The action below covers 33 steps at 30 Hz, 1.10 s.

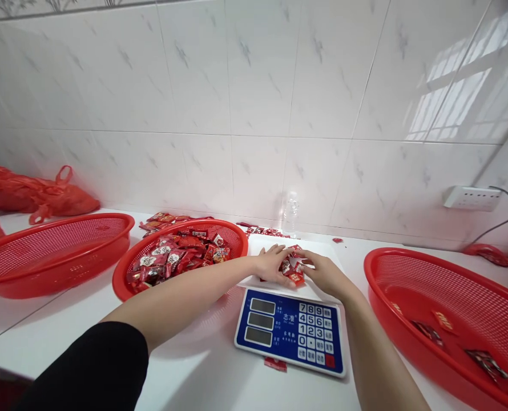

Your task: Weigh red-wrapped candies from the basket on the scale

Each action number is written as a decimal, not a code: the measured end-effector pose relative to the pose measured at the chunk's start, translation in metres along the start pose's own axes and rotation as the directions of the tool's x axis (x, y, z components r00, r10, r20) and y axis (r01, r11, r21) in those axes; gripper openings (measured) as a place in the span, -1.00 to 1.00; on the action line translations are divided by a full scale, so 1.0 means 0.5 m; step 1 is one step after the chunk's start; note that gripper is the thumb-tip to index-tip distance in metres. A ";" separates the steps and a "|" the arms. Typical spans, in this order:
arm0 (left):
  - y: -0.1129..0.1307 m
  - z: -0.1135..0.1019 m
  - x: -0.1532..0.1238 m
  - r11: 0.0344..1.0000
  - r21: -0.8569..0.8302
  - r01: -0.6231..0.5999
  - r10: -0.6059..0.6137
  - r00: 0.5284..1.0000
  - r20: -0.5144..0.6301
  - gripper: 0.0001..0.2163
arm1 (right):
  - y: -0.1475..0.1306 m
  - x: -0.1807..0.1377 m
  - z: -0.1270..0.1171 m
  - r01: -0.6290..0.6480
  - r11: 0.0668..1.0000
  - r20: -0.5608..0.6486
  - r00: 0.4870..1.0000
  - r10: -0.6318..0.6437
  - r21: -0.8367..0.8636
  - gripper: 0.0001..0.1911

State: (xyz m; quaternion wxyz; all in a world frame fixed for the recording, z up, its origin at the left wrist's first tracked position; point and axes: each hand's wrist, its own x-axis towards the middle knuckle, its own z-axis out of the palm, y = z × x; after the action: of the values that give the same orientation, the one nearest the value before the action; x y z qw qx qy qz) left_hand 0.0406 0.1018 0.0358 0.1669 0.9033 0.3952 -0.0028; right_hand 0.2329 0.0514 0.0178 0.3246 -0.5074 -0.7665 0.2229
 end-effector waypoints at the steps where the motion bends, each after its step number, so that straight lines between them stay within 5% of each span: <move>1: 0.006 0.002 0.003 1.000 0.013 -0.001 0.001 1.000 -0.006 0.03 | 0.002 0.001 -0.002 -0.002 1.000 -0.015 1.000 0.002 0.000 -0.53; 11: 0.044 0.019 0.060 0.994 0.107 -0.006 0.018 0.994 -0.109 -0.11 | 0.018 0.008 -0.010 -0.085 0.995 -0.139 0.987 0.077 -0.053 -0.58; 23: 0.062 0.030 0.086 0.989 0.084 0.118 -0.088 0.950 -0.298 -0.65 | 0.030 0.010 -0.005 -0.106 0.991 -0.186 0.979 0.088 -0.085 -0.58; 33: 0.023 -0.049 0.093 0.974 -0.200 0.111 -0.204 0.812 -0.547 -0.69 | 0.008 0.005 -0.004 -0.095 0.991 -0.222 0.972 0.073 -0.090 -0.59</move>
State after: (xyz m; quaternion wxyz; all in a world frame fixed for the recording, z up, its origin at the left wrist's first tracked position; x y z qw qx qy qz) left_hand 0.0777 0.1350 0.0559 0.1131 0.8115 0.4993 0.2816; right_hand 0.2365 0.0554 0.0172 0.3714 -0.5765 -0.7141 0.1407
